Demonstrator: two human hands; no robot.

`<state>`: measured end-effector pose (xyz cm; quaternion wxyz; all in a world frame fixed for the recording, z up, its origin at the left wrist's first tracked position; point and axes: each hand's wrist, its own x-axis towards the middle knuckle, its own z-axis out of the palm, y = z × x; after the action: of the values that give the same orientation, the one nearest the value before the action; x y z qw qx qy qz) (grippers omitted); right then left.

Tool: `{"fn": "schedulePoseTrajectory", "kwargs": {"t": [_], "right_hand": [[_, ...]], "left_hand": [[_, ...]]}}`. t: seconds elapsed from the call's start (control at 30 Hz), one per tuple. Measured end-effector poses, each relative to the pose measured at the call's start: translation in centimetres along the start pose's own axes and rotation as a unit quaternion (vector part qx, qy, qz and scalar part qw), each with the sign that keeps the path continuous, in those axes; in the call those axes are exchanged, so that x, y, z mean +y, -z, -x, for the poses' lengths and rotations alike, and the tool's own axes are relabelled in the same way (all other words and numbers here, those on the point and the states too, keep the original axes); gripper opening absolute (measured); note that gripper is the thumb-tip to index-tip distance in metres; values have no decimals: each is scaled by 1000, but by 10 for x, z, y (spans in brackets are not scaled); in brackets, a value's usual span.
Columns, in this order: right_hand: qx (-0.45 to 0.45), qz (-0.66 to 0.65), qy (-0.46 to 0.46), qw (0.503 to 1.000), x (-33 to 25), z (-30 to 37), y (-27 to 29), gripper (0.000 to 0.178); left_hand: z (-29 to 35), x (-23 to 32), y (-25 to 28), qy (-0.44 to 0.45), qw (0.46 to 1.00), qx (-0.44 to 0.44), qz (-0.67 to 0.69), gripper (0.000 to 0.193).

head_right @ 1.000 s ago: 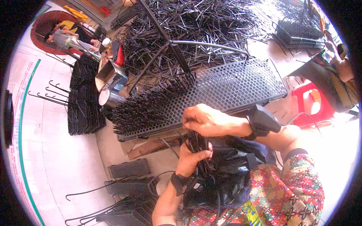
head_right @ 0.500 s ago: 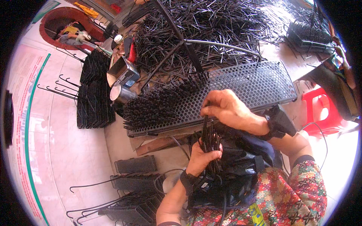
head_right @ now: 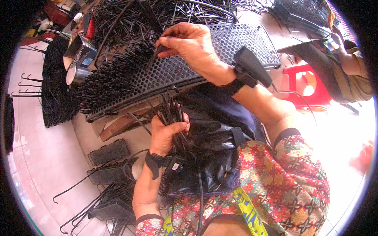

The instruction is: The person inserts black plastic hanger hooks into the holes of a perforated plastic hanger base. They gather hooks from a pile, align them, and push them through the base one by one.

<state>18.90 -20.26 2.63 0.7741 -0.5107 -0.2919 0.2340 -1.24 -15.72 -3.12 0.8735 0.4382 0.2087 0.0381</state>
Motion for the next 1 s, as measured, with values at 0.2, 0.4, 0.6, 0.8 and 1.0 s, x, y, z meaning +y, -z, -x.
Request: {"fn": "schedulePoseTrajectory", "kwargs": {"t": [0.2, 0.4, 0.6, 0.8, 1.0], "right_hand": [[9, 42, 39, 998, 6, -2, -13, 12], [19, 91, 70, 993, 15, -2, -20, 11], [-17, 170, 130, 977, 18, 0, -16, 12], [-22, 180, 126, 975, 14, 2, -13, 11], [-42, 162, 126, 978, 15, 2, -15, 10]], "left_hand": [[2, 2, -3, 9, 1000, 17, -21, 33], [4, 5, -6, 28, 999, 32, -16, 35], [4, 5, -6, 25, 999, 28, -9, 36], [3, 1, -5, 27, 999, 26, -9, 36], [3, 0, -3, 29, 999, 21, -23, 36]]}}
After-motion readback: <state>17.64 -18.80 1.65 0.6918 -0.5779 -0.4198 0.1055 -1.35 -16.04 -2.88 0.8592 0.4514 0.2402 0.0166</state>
